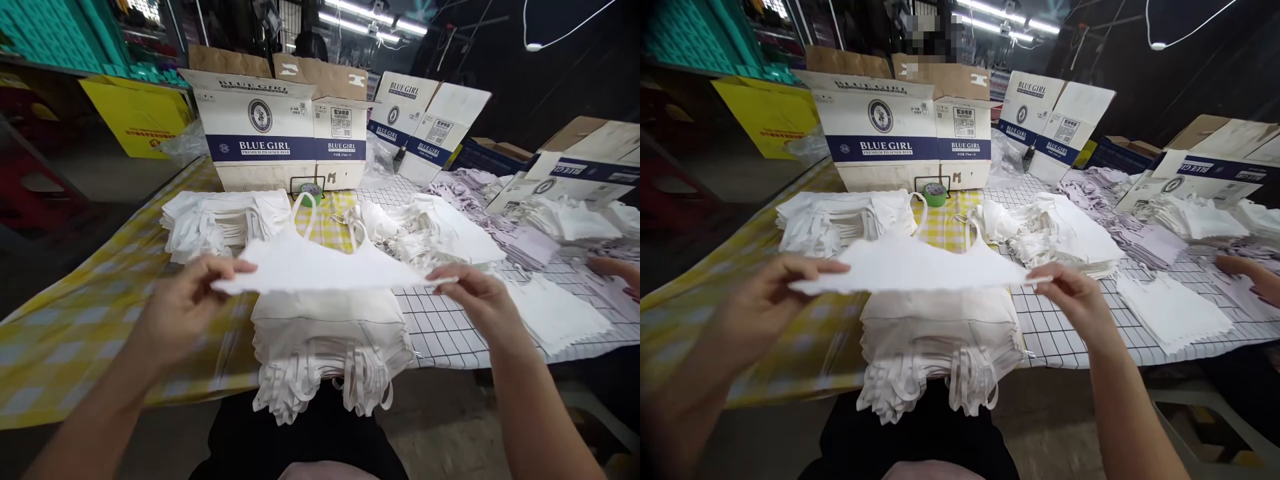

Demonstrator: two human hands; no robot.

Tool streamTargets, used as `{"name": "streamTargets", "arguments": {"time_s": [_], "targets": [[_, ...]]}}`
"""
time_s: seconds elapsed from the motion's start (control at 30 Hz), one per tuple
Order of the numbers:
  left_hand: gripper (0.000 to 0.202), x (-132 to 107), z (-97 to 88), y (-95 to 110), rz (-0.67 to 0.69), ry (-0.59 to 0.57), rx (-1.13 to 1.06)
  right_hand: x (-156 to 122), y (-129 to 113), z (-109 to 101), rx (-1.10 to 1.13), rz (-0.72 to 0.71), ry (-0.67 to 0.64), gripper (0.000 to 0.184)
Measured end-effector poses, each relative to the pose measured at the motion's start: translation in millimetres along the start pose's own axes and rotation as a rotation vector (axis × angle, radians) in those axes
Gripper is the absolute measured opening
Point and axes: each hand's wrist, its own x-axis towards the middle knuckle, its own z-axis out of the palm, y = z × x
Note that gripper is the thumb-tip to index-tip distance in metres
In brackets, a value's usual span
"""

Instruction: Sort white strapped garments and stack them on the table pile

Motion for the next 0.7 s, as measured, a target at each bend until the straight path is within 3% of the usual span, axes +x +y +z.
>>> {"name": "streamTargets", "arguments": {"time_s": [0.13, 0.3, 0.43, 0.7], "targets": [[0.006, -65.1, 21.0, -45.6, -0.031, -0.298, 0.169, -51.1, 36.9, 15.1, -0.035, 0.157, -0.148, 0.01], [0.012, -117.3, 36.5, -52.5, -0.112, -0.42, 0.17, -100.3, 56.6, 26.8, 0.014, 0.326, -0.219, 0.014], [0.013, -128.3, 43.8, -50.7, -0.148, -0.423, 0.183, -111.4, 57.5, 26.6, 0.027, 0.405, -0.206, 0.017], [0.012, -126.3, 46.1, -53.6, -0.096, -0.506, 0.28, -107.9, 60.7, 23.0, 0.05, 0.433, -0.234, 0.014]]}}
